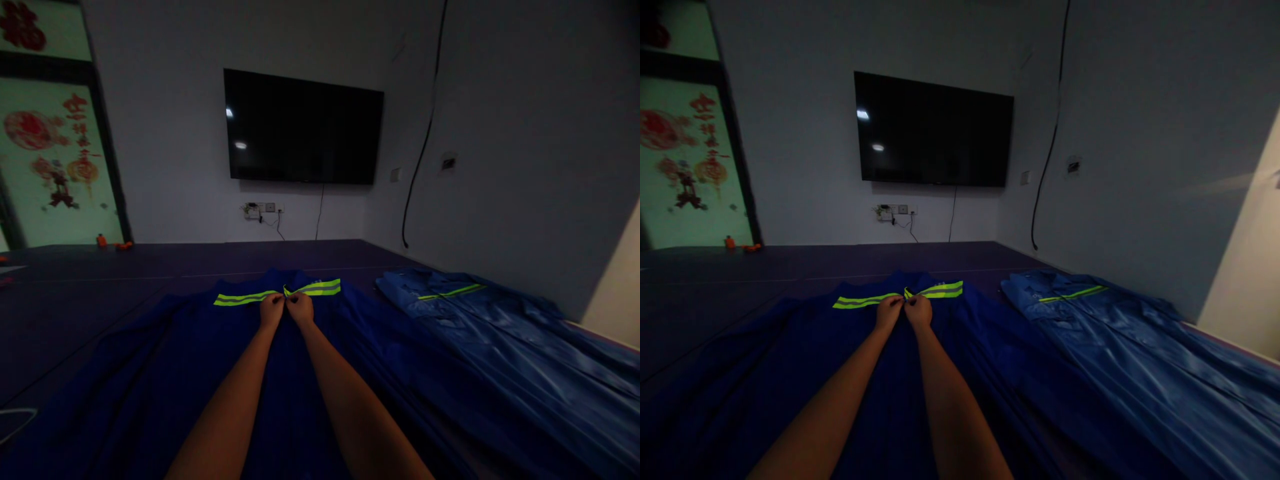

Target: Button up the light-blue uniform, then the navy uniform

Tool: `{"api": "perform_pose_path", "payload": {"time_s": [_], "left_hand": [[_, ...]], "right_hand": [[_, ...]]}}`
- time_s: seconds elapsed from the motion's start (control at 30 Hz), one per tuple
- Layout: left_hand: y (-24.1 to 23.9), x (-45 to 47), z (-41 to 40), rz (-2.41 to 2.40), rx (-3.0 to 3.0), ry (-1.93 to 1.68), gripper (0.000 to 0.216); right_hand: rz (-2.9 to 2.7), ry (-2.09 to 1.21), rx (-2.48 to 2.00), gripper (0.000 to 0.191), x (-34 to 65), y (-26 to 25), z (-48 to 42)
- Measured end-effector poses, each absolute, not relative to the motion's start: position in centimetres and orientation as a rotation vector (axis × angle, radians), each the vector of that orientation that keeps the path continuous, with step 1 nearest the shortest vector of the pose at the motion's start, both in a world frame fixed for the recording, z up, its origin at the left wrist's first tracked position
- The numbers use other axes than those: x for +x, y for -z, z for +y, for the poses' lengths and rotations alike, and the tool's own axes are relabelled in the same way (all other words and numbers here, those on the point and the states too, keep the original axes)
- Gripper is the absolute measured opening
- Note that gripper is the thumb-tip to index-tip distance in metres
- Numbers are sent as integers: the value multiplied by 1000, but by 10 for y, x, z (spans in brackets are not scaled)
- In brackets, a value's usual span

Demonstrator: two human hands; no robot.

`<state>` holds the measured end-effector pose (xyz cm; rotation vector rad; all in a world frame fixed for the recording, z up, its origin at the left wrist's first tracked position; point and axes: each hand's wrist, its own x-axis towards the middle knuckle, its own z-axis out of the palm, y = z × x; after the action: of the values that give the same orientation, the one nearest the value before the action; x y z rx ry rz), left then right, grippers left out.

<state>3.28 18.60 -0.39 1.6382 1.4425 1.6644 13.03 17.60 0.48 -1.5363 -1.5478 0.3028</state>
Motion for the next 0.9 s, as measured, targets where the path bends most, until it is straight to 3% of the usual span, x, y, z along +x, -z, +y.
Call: {"api": "perform_pose_path", "payload": {"time_s": [0.57, 0.9], "left_hand": [[0, 33, 183, 1436, 1638, -1657, 15], [2, 34, 182, 1434, 1687, -1660, 26]], "right_hand": [[-1573, -305, -1549, 20, 130, -6, 174], [-1639, -256, -1590, 19, 128, -11, 167]]}}
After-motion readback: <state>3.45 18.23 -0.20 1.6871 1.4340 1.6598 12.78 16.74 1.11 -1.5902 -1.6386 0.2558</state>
